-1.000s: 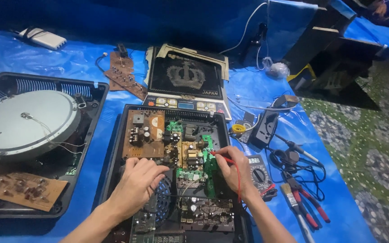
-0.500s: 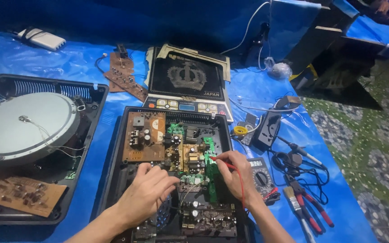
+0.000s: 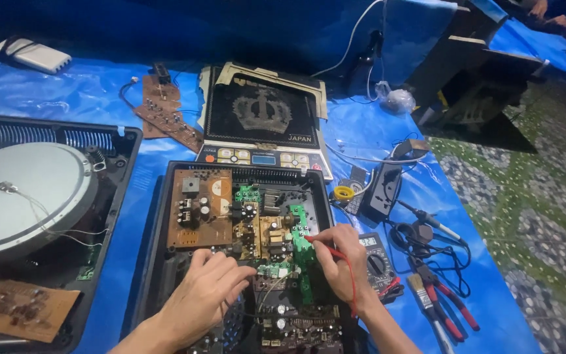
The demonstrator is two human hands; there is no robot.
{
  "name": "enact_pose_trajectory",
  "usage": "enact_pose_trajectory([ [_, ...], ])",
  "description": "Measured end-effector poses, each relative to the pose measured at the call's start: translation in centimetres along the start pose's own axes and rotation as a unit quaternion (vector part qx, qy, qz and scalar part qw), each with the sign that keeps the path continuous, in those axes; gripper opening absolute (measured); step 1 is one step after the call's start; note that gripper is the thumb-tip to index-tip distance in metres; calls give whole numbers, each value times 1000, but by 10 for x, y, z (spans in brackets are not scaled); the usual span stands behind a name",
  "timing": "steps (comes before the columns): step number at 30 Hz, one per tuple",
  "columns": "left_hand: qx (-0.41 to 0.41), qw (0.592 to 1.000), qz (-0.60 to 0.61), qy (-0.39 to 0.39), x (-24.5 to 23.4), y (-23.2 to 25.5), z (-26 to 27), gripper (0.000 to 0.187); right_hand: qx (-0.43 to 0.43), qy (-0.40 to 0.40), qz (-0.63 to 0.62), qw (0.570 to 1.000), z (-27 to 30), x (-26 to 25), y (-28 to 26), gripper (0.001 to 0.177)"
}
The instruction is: Testing the circuit board components of an induction cooker using a multimeter and probes.
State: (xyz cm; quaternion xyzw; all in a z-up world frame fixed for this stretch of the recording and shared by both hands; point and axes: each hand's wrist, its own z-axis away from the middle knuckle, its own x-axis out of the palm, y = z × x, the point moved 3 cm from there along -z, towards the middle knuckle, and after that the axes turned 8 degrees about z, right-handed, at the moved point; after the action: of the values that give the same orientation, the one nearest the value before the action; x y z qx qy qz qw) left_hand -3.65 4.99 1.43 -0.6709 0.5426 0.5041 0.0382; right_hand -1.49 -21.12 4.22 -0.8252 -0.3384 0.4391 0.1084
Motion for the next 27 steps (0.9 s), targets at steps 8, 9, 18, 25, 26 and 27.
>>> enact_pose_trajectory([
  [8,-5,1000,1,-8,2,-4,1,24,54,-76,-32,995,3,7,0,12],
  [9,1,1000,7,-1,3,-4,1,23,64,-86,-48,993,3,8,1,13],
  [18,0,1000,21,-2,3,-3,1,23,27,-97,-74,992,4,11,7,9],
  [25,-5,999,39,-3,2,-3,1,24,56,4,-10,998,2,3,-1,10],
  [26,-3,999,38,-3,1,-3,1,24,69,-18,1,997,1,3,-1,10],
  [27,-1,999,37,-4,1,-2,1,24,81,-40,12,996,0,4,0,10],
])
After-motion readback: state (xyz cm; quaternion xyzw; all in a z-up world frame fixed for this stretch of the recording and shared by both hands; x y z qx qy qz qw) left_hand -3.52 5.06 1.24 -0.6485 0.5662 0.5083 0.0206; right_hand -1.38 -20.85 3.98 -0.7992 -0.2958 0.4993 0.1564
